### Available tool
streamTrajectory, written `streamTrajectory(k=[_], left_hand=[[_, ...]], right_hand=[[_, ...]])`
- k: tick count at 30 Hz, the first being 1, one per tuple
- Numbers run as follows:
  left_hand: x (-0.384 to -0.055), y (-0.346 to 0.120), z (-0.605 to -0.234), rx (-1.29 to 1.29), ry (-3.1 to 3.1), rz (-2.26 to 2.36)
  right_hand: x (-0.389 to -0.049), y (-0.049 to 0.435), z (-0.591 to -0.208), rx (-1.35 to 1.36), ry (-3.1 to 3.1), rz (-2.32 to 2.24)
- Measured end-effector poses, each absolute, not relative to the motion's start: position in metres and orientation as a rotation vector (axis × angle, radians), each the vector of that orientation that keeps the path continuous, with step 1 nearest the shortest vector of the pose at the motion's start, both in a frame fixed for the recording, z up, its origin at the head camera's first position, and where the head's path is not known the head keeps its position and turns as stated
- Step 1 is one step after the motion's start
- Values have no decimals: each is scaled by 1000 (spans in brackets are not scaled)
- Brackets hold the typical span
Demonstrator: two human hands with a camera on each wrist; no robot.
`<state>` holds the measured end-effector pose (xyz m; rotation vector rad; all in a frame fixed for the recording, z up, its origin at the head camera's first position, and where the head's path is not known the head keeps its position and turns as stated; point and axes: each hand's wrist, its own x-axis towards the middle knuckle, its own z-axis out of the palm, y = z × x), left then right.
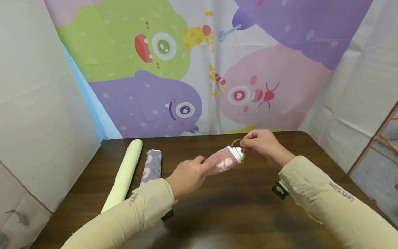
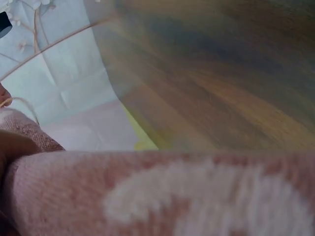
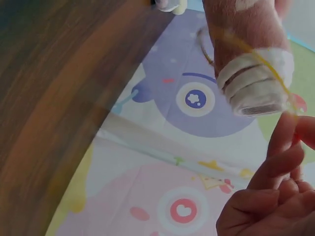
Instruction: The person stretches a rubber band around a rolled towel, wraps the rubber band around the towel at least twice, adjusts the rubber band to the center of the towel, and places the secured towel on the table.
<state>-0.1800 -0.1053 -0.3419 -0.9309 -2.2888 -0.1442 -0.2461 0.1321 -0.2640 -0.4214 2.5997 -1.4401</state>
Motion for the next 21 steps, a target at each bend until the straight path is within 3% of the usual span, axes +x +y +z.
streamTrajectory(k=[21], left_hand=[[-182,-104,-346,-847,-2296,-159]], right_hand=[[-246,111,-264,-456,2691,-1320]])
